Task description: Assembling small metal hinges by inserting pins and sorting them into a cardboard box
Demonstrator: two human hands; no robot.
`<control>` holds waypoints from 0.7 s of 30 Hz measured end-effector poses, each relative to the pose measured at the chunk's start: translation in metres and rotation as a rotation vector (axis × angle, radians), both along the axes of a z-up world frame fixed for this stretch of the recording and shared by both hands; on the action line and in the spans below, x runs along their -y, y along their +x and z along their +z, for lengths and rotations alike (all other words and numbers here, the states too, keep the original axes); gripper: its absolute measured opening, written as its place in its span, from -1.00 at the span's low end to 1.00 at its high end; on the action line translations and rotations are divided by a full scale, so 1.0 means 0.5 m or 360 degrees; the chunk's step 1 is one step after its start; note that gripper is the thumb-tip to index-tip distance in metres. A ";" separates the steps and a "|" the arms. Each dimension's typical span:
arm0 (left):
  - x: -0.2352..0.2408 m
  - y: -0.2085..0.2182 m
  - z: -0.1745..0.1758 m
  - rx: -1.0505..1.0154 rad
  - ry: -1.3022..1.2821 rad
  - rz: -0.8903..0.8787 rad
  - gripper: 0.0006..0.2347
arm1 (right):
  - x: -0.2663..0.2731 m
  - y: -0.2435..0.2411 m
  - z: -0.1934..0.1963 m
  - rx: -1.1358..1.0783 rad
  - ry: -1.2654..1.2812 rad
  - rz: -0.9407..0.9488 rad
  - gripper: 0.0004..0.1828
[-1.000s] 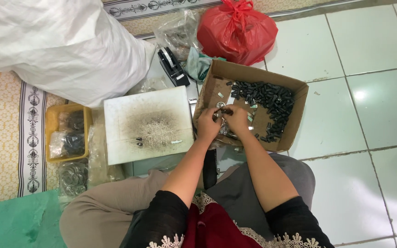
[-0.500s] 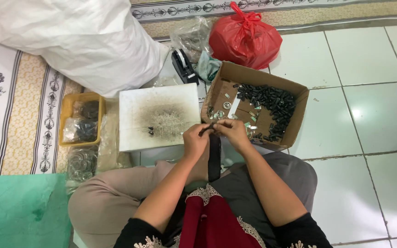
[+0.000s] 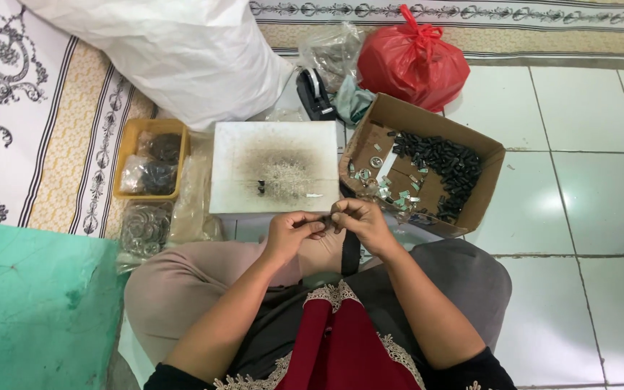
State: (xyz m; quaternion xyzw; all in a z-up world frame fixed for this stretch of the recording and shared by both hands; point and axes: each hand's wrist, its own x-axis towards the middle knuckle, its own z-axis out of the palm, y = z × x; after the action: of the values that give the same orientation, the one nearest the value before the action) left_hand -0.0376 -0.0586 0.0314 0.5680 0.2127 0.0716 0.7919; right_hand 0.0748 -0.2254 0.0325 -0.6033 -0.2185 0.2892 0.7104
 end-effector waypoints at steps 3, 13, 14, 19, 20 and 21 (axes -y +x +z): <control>-0.021 -0.017 0.006 0.0056 -0.0014 0.0026 -0.80 | -0.018 -0.018 0.039 0.0035 0.0008 0.0010 -0.93; -0.070 -0.027 -0.027 0.0143 0.0091 0.0079 -0.81 | -0.076 -0.027 0.056 0.0228 -0.0171 0.0090 -0.92; -0.075 -0.028 -0.029 0.0150 0.0062 0.0079 -0.82 | -0.080 -0.021 0.048 0.0294 -0.0221 0.0108 -0.92; -0.101 -0.027 -0.036 0.0177 0.0073 0.0078 -0.84 | -0.105 -0.001 0.030 0.0527 -0.0401 0.0187 -0.88; -0.107 -0.025 -0.054 0.0179 0.0077 0.0073 -0.84 | -0.112 0.002 0.033 0.0610 -0.0431 0.0225 -0.89; -0.115 -0.024 -0.071 0.0180 0.0080 0.0069 -0.84 | -0.120 0.004 0.035 0.0693 -0.0462 0.0264 -0.90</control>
State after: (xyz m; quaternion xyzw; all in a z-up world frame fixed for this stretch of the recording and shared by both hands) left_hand -0.0499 -0.0013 -0.0041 0.5779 0.1780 0.1261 0.7865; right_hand 0.0768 -0.1652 0.0499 -0.7267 -0.3710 0.2383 0.5268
